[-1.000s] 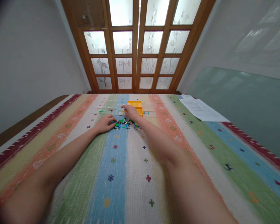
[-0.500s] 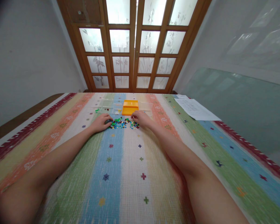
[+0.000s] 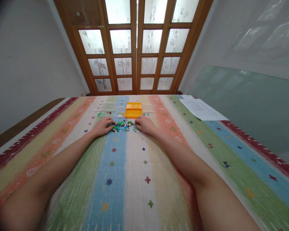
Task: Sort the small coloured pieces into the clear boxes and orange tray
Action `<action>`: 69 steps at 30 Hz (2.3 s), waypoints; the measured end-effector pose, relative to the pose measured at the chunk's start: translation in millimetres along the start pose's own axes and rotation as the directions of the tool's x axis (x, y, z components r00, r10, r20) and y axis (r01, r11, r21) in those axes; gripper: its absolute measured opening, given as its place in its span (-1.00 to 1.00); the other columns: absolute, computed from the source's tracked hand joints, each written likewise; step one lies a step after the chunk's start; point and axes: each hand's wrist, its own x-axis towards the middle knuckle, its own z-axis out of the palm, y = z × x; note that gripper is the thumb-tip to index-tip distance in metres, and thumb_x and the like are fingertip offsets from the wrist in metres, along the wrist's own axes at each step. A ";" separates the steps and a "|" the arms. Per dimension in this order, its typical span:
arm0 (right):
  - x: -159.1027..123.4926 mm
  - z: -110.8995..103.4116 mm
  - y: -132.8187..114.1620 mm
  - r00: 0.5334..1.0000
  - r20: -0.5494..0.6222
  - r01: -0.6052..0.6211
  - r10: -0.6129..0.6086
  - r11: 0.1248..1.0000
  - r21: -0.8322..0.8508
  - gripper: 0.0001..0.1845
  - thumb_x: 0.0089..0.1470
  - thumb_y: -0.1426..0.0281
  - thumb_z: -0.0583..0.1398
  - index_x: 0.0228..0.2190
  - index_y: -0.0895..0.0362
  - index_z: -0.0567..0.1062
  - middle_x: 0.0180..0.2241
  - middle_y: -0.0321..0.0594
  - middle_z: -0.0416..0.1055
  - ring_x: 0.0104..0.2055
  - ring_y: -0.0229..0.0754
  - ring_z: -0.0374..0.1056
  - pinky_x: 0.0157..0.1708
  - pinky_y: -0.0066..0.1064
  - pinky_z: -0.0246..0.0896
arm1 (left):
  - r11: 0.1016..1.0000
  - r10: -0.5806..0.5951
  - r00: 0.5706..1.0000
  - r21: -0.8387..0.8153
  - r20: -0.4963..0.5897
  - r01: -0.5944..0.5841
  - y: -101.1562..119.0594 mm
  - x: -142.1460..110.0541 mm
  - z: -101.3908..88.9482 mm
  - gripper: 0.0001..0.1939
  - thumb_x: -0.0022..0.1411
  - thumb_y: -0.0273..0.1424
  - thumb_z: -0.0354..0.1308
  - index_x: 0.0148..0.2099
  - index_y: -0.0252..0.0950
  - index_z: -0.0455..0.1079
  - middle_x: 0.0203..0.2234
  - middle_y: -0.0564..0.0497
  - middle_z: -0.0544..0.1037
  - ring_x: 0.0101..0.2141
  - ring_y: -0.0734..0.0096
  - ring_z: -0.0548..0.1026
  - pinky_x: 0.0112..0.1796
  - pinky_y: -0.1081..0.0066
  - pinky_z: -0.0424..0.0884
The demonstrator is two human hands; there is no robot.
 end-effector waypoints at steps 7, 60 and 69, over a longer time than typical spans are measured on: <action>-2.3 2.9 -2.1 1.000 -0.016 0.001 -0.001 1.000 0.018 -0.88 0.25 0.42 0.22 -0.26 0.11 0.60 -0.20 -0.12 0.49 -0.12 -0.10 0.36 -0.13 -0.36 0.17 | 1.000 0.002 1.000 0.010 -0.002 -0.002 0.8 -0.7 -0.2 -0.76 0.36 -0.31 0.13 -0.05 -0.18 0.60 -0.14 -0.07 0.55 -0.07 0.18 0.51 0.03 0.18 0.42; 56.5 9.2 29.7 0.868 -0.308 -0.236 0.390 0.869 0.434 -0.90 0.04 0.35 0.19 -0.40 0.10 0.51 -0.38 -0.27 0.52 -0.32 -0.18 0.37 -0.26 -0.39 0.21 | 0.999 0.012 1.000 0.052 -0.020 -0.011 6.9 -2.3 -1.4 -0.73 0.40 -0.36 0.05 -0.09 -0.18 0.61 -0.15 -0.08 0.60 -0.08 0.19 0.52 -0.01 0.21 0.44; 79.8 13.3 35.5 0.811 -0.311 -0.376 0.496 0.849 0.372 -0.90 0.05 0.42 0.21 -0.37 0.12 0.56 -0.39 -0.25 0.53 -0.33 -0.17 0.38 -0.28 -0.38 0.19 | 0.999 0.014 0.999 0.039 -0.030 -0.012 8.8 -3.2 -2.0 -0.73 0.40 -0.36 0.05 -0.09 -0.20 0.60 -0.14 -0.09 0.60 -0.08 0.19 0.52 -0.02 0.21 0.44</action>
